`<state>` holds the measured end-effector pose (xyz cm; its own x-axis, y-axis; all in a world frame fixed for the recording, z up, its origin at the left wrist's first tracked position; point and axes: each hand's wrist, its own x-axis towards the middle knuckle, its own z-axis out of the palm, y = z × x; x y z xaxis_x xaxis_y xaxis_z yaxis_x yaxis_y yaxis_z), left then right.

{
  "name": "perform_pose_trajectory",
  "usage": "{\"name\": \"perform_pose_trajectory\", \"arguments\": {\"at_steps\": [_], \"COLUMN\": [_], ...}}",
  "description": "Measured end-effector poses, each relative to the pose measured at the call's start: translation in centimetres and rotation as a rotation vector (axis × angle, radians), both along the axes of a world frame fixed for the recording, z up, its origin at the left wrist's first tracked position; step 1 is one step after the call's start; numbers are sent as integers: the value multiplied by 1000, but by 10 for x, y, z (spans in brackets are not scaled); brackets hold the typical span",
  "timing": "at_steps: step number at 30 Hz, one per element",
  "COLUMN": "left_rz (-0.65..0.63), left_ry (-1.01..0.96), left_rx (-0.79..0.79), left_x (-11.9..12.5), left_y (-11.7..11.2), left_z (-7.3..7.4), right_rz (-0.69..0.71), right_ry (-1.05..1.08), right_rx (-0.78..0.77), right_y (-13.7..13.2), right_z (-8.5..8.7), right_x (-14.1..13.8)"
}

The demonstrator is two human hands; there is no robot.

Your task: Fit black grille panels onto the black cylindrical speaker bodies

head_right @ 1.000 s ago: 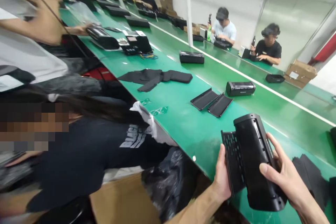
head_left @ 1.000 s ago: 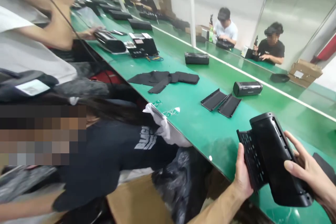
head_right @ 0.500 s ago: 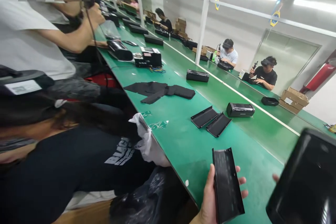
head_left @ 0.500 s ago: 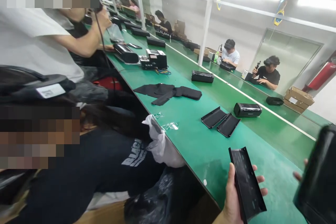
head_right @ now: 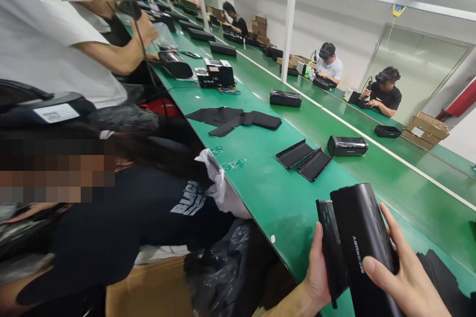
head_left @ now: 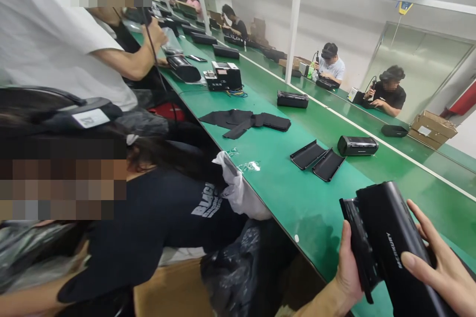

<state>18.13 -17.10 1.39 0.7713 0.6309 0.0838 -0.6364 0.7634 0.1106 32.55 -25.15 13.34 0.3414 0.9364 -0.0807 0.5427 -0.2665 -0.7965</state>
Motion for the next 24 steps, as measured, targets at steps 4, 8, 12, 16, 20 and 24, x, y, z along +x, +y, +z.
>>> {"name": "perform_pose_trajectory", "arguments": {"at_steps": [4,8,12,16,20,24], "left_rz": [14,26,33,46,35,36], "left_ry": [-17,-24,-19,8,44,93], "left_rx": [28,45,54,37,43,60], "left_x": [3,5,8,11,11,11], "left_y": [-3,-2,0,0,2,5], "left_z": [7,5,1,-1,-1,-1], "right_rz": [117,77,50,82,95,102], "right_ry": [-142,-200,-221,-237,-297,-385], "right_rx": [-93,-103,-98,-58,-13,-16], "right_y": [32,43,47,46,44,43], "right_z": [2,3,4,-1,-8,-17], "right_x": [5,-7,-21,-21,-18,-18]}}
